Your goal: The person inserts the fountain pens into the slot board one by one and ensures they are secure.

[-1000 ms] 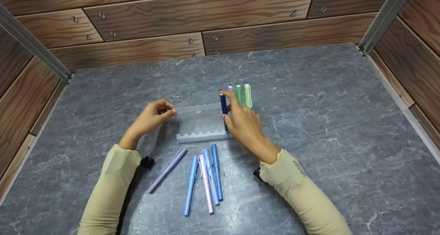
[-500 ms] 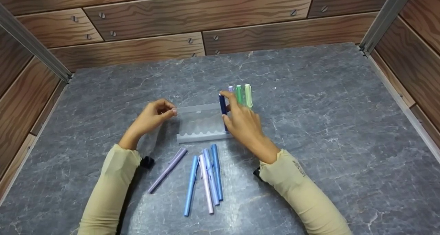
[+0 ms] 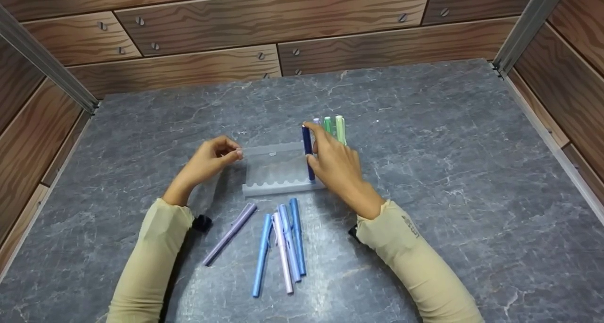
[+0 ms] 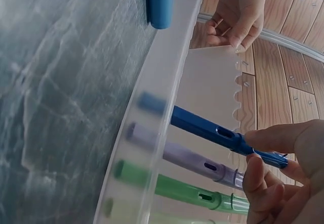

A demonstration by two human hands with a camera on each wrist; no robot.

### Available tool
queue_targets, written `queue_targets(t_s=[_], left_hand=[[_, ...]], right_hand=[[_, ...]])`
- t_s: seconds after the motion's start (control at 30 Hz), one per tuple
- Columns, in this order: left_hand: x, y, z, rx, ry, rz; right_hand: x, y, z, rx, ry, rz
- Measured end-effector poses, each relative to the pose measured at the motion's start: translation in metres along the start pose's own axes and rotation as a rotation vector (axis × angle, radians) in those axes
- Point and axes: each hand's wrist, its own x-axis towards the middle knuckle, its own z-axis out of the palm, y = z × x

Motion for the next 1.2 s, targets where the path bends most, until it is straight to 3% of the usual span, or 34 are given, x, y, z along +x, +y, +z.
queue_targets(t_s=[0.9, 1.2], left_hand=[[-0.0007, 0.0008, -0.0007, -0.002, -0.012, -0.006], [-0.0009, 0.0007, -0.0004, 0.003, -0.004, 0.004]], right_hand=[[0.0079, 0.0021, 0.0011, -0.101, -0.061, 0.022], [0.0056, 0.0038, 0.0003, -0.082, -0.027, 0.024]])
